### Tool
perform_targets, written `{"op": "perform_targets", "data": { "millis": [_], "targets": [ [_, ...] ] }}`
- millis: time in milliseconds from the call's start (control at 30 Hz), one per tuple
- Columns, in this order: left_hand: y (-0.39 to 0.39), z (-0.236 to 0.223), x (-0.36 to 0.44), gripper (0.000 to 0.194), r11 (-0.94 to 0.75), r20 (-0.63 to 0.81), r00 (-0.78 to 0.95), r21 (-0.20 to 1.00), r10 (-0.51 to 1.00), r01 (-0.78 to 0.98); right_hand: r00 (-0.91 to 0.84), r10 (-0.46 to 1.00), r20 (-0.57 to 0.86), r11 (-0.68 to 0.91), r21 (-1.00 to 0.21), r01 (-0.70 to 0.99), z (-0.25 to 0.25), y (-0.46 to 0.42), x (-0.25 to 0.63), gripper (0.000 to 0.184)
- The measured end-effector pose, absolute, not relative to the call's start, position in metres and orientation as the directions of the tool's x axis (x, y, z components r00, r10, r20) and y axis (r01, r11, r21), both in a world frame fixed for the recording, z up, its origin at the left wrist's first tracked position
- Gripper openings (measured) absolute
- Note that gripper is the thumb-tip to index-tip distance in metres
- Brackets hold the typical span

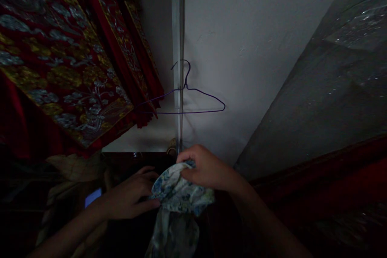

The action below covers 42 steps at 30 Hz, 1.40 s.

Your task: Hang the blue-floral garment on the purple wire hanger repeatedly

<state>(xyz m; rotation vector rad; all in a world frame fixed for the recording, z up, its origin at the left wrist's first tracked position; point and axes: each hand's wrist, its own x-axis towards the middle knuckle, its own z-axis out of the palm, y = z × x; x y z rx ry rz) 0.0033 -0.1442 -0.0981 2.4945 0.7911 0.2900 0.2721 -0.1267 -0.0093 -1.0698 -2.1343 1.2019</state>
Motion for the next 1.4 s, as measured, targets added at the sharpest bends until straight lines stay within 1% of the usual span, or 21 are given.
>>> {"op": "perform_targets", "data": {
  "millis": [33,100,167,233,267,367,467,533,600,667,733,800,867,933,1033,1100,1133,1200,1233,1300,1400],
  "targets": [
    [-0.142,-0.099,-0.003,0.018,-0.692,0.016,0.788,0.488,0.616,0.532,-0.512,0.85,0.12,0.35,-0.856,0.381,-0.009,-0.116,0.271,0.015],
    [-0.136,-0.101,-0.013,0.019,-0.643,-0.043,0.723,0.424,0.689,0.638,-0.313,0.907,0.283,0.383,-0.862,0.331,-0.012,-0.091,0.269,0.027],
    [-0.128,-0.1,-0.021,0.023,-0.571,-0.056,0.626,0.355,0.778,0.74,-0.127,0.923,0.364,0.385,-0.873,0.299,-0.02,-0.063,0.269,0.043],
    [-0.121,-0.094,-0.024,0.025,-0.498,-0.013,0.522,0.28,0.853,0.82,-0.01,0.923,0.385,0.37,-0.88,0.298,-0.036,-0.035,0.27,0.055],
    [-0.119,-0.091,-0.025,0.025,-0.466,0.016,0.477,0.243,0.879,0.851,0.011,0.927,0.374,0.353,-0.885,0.303,-0.045,-0.022,0.27,0.055],
    [-0.114,-0.086,-0.027,0.022,-0.365,0.056,0.361,0.142,0.931,0.92,-0.002,0.953,0.303,0.288,-0.905,0.314,-0.075,0.002,0.275,0.043],
    [-0.111,-0.096,-0.034,0.02,-0.285,-0.021,0.288,0.087,0.957,0.955,0.009,0.955,0.295,0.274,-0.895,0.351,-0.091,0.002,0.287,0.032],
    [-0.107,-0.107,-0.04,0.029,-0.268,-0.064,0.275,0.094,0.959,0.959,0.024,0.955,0.294,0.259,-0.875,0.408,-0.088,-0.006,0.3,0.028],
    [-0.103,-0.113,-0.043,0.04,-0.263,-0.027,0.268,0.121,0.963,0.957,0.045,0.954,0.296,0.237,-0.84,0.488,-0.078,-0.015,0.315,0.026],
    [-0.096,-0.11,-0.043,0.046,-0.282,0.068,0.274,0.151,0.959,0.948,0.08,0.941,0.328,0.228,-0.793,0.565,-0.065,-0.024,0.328,0.026],
    [-0.089,-0.096,-0.039,0.05,-0.342,0.179,0.31,0.185,0.934,0.921,0.113,0.92,0.375,0.226,-0.744,0.63,-0.053,-0.032,0.34,0.024],
    [-0.083,-0.077,-0.033,0.052,-0.414,0.295,0.341,0.237,0.893,0.879,0.121,0.906,0.405,0.233,-0.716,0.658,-0.044,-0.039,0.349,0.022],
    [-0.078,-0.055,-0.023,0.052,-0.473,0.41,0.333,0.31,0.849,0.825,0.114,0.904,0.412,0.239,-0.71,0.663,-0.04,-0.045,0.352,0.021],
    [-0.073,-0.033,-0.011,0.052,-0.54,0.501,0.321,0.385,0.803,0.749,0.097,0.914,0.394,0.247,-0.731,0.637,-0.042,-0.052,0.347,0.02],
    [-0.061,-0.005,0.01,0.051,-0.631,0.566,0.352,0.429,0.746,0.646,-0.006,0.937,0.35,0.304,-0.804,0.511,-0.054,-0.062,0.329,0.022],
    [-0.047,0.007,0.019,0.051,-0.643,0.584,0.346,0.434,0.734,0.631,-0.111,0.928,0.356,0.368,-0.827,0.425,-0.061,-0.069,0.317,0.026],
    [-0.039,0.01,0.021,0.051,-0.641,0.587,0.335,0.448,0.737,0.623,-0.156,0.917,0.368,0.399,-0.821,0.408,-0.062,-0.073,0.314,0.03],
    [-0.024,0.014,0.02,0.048,-0.634,0.573,0.319,0.512,0.755,0.579,-0.178,0.9,0.398,0.435,-0.796,0.42,-0.058,-0.083,0.315,0.044],
    [-0.018,0.015,0.018,0.045,-0.624,0.547,0.322,0.563,0.773,0.542,-0.149,0.903,0.403,0.425,-0.789,0.443,-0.053,-0.088,0.318,0.054],
    [-0.01,0.017,0.01,0.039,-0.559,0.453,0.328,0.691,0.829,0.458,-0.01,0.916,0.4,0.353,-0.797,0.49,-0.04,-0.1,0.331,0.075],
    [-0.006,0.028,0.0,0.032,-0.372,0.259,0.345,0.871,0.902,0.322,0.231,0.871,0.433,0.262,-0.808,0.528,-0.019,-0.113,0.354,0.101]
  ]
}}
